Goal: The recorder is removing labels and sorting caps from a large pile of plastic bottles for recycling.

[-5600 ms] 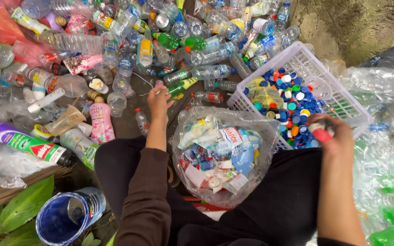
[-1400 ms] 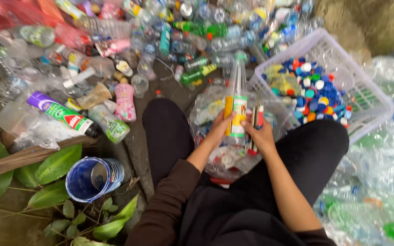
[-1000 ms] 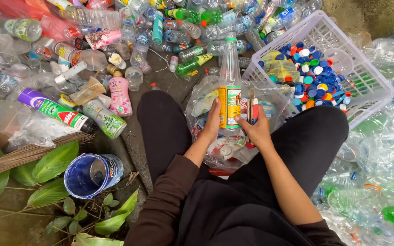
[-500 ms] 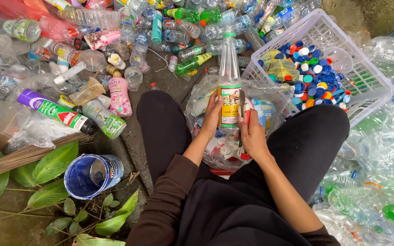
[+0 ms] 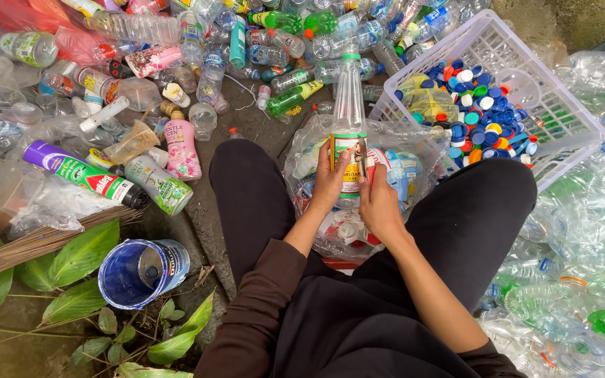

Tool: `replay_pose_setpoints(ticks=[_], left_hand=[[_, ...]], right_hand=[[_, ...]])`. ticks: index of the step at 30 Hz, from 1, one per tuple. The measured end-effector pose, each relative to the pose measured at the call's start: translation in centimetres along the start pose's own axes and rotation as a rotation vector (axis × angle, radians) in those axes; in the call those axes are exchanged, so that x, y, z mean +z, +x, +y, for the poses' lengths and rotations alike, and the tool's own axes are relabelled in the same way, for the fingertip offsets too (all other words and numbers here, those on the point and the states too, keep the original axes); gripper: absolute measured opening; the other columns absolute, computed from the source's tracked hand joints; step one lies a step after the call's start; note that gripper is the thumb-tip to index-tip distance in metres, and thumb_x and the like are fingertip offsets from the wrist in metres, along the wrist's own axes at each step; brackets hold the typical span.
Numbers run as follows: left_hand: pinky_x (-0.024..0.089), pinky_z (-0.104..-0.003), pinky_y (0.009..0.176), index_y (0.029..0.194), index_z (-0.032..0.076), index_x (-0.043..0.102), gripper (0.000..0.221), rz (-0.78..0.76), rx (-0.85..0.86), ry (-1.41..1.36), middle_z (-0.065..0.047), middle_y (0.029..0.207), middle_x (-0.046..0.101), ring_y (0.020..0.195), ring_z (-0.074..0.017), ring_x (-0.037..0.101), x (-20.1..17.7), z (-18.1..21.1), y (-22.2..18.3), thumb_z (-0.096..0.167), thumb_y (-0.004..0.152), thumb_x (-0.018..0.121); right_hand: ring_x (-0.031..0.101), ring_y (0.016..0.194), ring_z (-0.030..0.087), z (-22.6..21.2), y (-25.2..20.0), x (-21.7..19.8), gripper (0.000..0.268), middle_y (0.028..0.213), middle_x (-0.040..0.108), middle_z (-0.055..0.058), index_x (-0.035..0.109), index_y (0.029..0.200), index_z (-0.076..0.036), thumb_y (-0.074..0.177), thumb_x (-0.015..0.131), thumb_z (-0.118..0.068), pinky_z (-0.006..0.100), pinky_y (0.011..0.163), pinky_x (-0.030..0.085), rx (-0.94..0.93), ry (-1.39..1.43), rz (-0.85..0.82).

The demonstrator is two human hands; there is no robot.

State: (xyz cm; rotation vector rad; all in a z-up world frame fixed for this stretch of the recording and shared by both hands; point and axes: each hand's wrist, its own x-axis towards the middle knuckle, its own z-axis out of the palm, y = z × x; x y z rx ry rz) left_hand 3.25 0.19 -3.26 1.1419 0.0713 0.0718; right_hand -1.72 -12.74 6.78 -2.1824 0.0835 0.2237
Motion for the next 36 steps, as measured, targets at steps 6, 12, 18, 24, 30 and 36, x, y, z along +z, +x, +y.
replay_pose_setpoints(ticks=[6,12,18,24,30,36], left_hand=[[0.053,-0.044,0.098,0.151,0.008,0.035,0.059,0.032,0.036,0.063,-0.020,0.125,0.064,0.112,-0.0250,0.065,0.0,1.5,-0.1,0.029,0.104,0.064],[0.053,-0.045,0.097,0.151,0.008,0.037,0.058,0.046,0.039,0.076,-0.020,0.124,0.064,0.111,-0.0260,0.066,-0.1,1.3,-0.3,0.029,0.104,0.063],[0.051,-0.044,0.100,0.150,0.008,0.036,0.055,0.040,0.032,0.092,-0.019,0.124,0.063,0.113,-0.0240,0.064,-0.1,1.6,-0.7,0.031,0.107,0.059],[0.049,-0.045,0.102,0.150,0.006,0.034,0.053,0.038,0.030,0.107,-0.020,0.124,0.062,0.114,-0.0234,0.061,0.1,2.0,-1.2,0.030,0.108,0.056],[0.051,-0.042,0.099,0.150,0.008,0.036,0.051,0.051,0.012,0.116,-0.018,0.122,0.063,0.109,-0.0214,0.064,-0.1,1.5,-1.4,0.029,0.108,0.056],[0.050,-0.042,0.101,0.149,0.010,0.035,0.051,0.106,0.029,0.130,-0.016,0.122,0.063,0.110,-0.0201,0.063,-0.3,2.3,-0.5,0.031,0.107,0.056]], right_hand=[[0.067,0.088,0.058,-2.1,-0.2,0.0,0.032,0.092,0.066,0.036,0.043,0.127,-0.004,0.106,0.042,-0.028,0.064,0.072,0.053,0.018,-0.132,-0.012],[0.067,0.094,0.059,-2.2,-0.9,0.2,0.033,0.094,0.067,0.037,0.043,0.126,-0.004,0.106,0.042,-0.030,0.064,0.078,0.053,0.051,-0.186,-0.043],[0.067,0.094,0.059,-2.1,-1.7,0.4,0.029,0.094,0.068,0.036,0.042,0.124,-0.006,0.105,0.041,-0.028,0.063,0.076,0.054,0.052,-0.177,-0.060],[0.068,0.093,0.058,-2.5,-2.7,0.3,0.028,0.094,0.068,0.034,0.043,0.122,-0.006,0.106,0.041,-0.028,0.062,0.074,0.055,0.059,-0.161,-0.065],[0.069,0.091,0.056,-2.4,-3.2,0.1,0.025,0.091,0.069,0.032,0.043,0.120,-0.007,0.106,0.041,-0.028,0.060,0.074,0.056,0.061,-0.176,-0.068],[0.068,0.091,0.059,-1.0,-5.5,1.2,0.023,0.089,0.068,0.036,0.044,0.113,-0.005,0.105,0.042,-0.026,0.063,0.074,0.054,0.069,-0.185,-0.134]])
